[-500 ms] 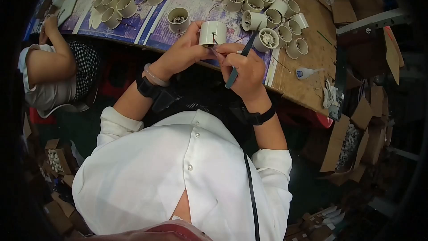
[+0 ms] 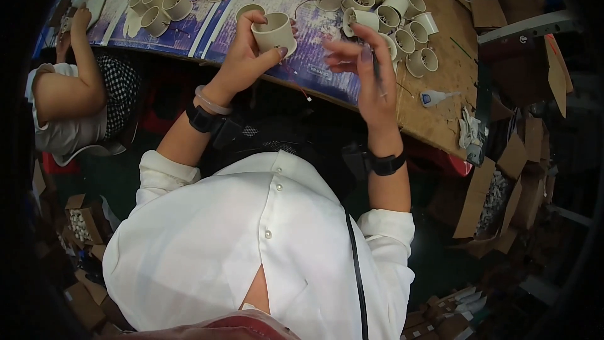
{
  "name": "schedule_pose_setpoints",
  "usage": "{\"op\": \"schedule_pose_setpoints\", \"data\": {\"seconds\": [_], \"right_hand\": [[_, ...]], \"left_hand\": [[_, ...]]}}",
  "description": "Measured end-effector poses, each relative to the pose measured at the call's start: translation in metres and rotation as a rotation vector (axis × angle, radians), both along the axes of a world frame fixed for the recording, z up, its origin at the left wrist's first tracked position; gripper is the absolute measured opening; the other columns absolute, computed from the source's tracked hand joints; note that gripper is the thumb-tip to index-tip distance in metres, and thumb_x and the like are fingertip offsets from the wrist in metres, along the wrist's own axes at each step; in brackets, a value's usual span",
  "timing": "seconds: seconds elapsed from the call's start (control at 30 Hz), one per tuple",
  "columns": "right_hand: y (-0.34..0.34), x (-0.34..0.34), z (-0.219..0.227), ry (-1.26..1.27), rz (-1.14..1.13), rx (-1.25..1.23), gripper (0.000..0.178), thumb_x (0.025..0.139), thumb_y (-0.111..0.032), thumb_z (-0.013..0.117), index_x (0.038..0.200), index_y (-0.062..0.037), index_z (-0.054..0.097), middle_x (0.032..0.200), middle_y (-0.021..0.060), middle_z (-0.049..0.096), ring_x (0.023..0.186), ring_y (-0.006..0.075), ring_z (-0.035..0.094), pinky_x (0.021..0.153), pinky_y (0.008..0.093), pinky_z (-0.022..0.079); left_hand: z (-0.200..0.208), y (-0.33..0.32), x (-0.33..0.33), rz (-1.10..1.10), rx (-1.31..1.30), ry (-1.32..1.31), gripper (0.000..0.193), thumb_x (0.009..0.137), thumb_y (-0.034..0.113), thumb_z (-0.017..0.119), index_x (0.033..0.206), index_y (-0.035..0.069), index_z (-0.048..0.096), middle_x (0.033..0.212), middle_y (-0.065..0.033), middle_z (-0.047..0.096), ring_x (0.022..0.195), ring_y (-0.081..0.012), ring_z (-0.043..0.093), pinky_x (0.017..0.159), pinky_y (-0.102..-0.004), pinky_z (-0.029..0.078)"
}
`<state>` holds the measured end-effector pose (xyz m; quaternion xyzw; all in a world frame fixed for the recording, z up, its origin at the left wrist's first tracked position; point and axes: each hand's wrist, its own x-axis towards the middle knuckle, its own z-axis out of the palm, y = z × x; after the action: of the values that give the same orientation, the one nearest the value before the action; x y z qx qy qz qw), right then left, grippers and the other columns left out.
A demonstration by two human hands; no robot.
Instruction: Assemble electronic components into plastic housings using a precision application tool.
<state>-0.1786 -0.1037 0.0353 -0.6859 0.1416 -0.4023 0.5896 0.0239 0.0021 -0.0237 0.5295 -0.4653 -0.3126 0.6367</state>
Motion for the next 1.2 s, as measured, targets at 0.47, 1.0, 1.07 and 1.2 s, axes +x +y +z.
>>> {"op": "schedule_pose_setpoints", "data": {"seconds": [0.47, 1.0, 1.07, 1.2], "right_hand": [[-0.028, 0.005, -0.019, 0.702, -0.032, -0.561, 0.031, 0.104, -0.028, 0.044, 0.113, -0.0031, 0.06, 0.075, 0.0018, 0.058, 0.063, 0.0083, 0.053, 0.059, 0.0258, 0.041], [-0.007, 0.005, -0.008, 0.161, -0.186, -0.235, 0.013, 0.092, -0.003, 0.065, 0.102, -0.0007, 0.058, 0.093, 0.0056, 0.067, 0.081, 0.0094, 0.062, 0.073, 0.0221, 0.05], [-0.004, 0.012, -0.013, 0.169, -0.181, -0.262, 0.016, 0.09, -0.003, 0.067, 0.102, -0.0003, 0.058, 0.091, 0.0065, 0.068, 0.078, 0.0102, 0.063, 0.071, 0.0226, 0.05], [-0.001, 0.02, -0.026, 0.198, -0.153, -0.345, 0.024, 0.086, -0.002, 0.072, 0.104, 0.0001, 0.056, 0.089, 0.0085, 0.068, 0.076, 0.012, 0.065, 0.068, 0.0238, 0.051]], "left_hand": [[-0.014, -0.01, -0.021, -0.048, -0.25, -0.312, 0.073, 0.074, -0.006, 0.067, 0.134, 0.003, 0.027, 0.13, -0.0167, 0.051, 0.122, -0.0234, 0.053, 0.103, -0.0345, 0.042], [-0.012, -0.01, -0.017, 0.022, -0.087, -0.473, 0.063, 0.077, 0.0, 0.073, 0.13, 0.003, 0.038, 0.134, -0.0162, 0.053, 0.121, -0.0262, 0.056, 0.099, -0.0344, 0.047], [-0.009, -0.01, -0.018, 0.025, -0.015, -0.491, 0.062, 0.078, 0.001, 0.072, 0.13, 0.002, 0.04, 0.132, -0.0153, 0.054, 0.117, -0.0266, 0.059, 0.097, -0.0342, 0.048], [-0.012, -0.01, -0.02, 0.065, -0.05, -0.533, 0.061, 0.078, 0.002, 0.072, 0.13, 0.003, 0.04, 0.129, -0.0144, 0.056, 0.114, -0.0271, 0.061, 0.094, -0.0338, 0.049]]}}
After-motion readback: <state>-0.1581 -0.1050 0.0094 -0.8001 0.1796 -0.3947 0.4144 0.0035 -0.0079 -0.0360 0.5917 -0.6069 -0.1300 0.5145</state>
